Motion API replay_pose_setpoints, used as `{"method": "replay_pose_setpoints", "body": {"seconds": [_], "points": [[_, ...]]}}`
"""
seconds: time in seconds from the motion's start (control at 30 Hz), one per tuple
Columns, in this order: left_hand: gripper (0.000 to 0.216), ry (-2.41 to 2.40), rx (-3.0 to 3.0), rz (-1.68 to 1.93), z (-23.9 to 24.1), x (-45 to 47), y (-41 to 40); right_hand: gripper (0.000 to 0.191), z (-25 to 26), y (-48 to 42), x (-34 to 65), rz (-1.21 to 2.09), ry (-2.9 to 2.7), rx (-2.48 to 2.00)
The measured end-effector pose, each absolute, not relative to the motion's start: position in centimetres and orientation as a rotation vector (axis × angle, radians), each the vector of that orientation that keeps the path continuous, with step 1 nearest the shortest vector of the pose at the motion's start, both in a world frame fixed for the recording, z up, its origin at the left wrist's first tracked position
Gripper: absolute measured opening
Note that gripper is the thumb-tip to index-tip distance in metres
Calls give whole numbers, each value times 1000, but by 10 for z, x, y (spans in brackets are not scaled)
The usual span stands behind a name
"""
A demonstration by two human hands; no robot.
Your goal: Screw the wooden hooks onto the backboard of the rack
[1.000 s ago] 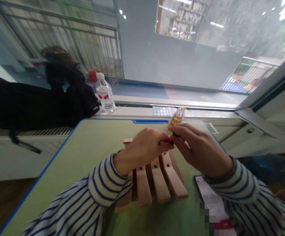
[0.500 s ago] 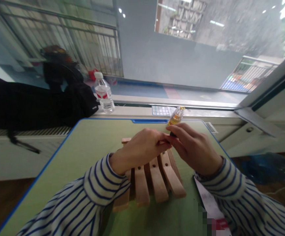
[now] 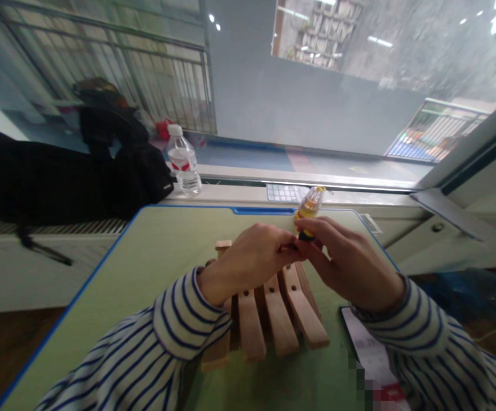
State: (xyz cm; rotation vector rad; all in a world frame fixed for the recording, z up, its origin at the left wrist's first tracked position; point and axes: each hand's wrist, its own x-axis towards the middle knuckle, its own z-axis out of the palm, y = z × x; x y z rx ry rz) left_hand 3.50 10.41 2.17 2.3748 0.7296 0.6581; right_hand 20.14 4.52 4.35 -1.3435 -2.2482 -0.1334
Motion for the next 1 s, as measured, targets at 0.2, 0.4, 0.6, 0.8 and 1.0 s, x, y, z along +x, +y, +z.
{"method": "replay_pose_setpoints", "body": {"seconds": [0.2, 0.4, 0.6, 0.8, 1.0], "points": [[21, 629, 2318, 622, 19, 34, 108, 26, 35, 52, 201, -185, -2224, -1363], [20, 667, 2380, 651, 19, 34, 109, 28, 31, 52, 200, -208, -2200, -1363], [20, 809, 2432, 713, 20, 35, 107, 28, 31, 45, 200, -170, -2175, -1381], [23, 837, 2470, 684, 18, 35, 106, 43, 44, 42, 203, -102, -2296, -1353], [22, 728, 2417, 672, 19, 34, 106, 27, 44, 46, 205, -104, -2301, -1374]]}}
